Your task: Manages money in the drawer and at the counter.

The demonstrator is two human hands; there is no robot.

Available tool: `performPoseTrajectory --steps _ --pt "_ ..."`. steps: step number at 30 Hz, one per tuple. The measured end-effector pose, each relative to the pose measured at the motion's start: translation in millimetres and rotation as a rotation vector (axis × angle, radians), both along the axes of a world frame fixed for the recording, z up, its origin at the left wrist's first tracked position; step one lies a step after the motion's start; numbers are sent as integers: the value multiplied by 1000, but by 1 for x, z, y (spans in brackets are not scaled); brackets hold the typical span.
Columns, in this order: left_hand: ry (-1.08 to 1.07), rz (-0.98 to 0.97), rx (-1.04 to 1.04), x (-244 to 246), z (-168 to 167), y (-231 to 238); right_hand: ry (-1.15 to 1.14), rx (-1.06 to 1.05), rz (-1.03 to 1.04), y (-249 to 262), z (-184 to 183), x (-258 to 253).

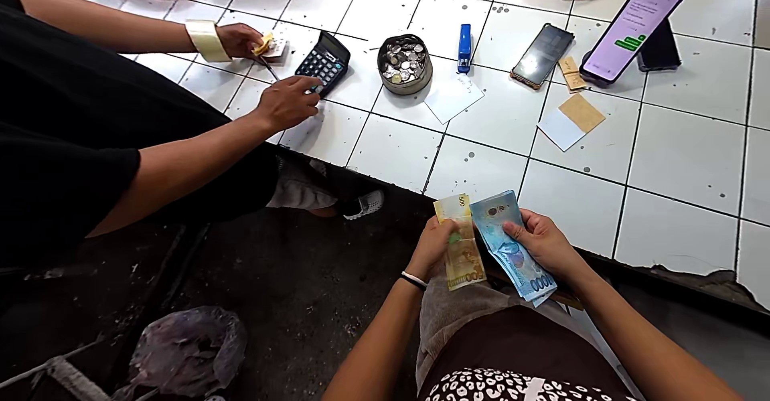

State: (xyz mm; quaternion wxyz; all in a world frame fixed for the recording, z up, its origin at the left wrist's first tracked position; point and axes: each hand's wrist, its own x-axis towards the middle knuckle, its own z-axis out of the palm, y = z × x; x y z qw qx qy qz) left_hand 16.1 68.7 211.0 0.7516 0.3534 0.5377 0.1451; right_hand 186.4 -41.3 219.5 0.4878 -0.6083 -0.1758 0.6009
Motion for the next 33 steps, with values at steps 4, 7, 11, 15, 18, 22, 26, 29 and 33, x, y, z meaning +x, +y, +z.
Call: performPoseTrajectory --steps 4,7,11,15,18,22,26,29,33 --pt "72 43 -49 0 -24 -6 70 -122 210 -5 -16 10" --pt "128 61 -59 -5 -59 -12 81 -202 274 -11 -36 4" --pt "195 141 -179 -5 -85 -26 95 -246 266 -13 -64 -7" --pt "201 210 -373 1 -100 -46 4 -376 299 -11 -101 -16" --pt "224 249 -475 5 -108 -56 5 -458 362 -12 -126 -26" --pt "321 245 -436 -1 -116 -61 101 -512 213 -16 -153 -38" --pt "314 307 -481 -17 -114 -51 -57 -571 167 -12 -174 -31" --pt "165 237 -600 -33 -103 -38 -192 -586 322 -4 -174 -24" --pt "74 60 -647 -35 -97 -30 -278 -293 377 5 -159 -40"
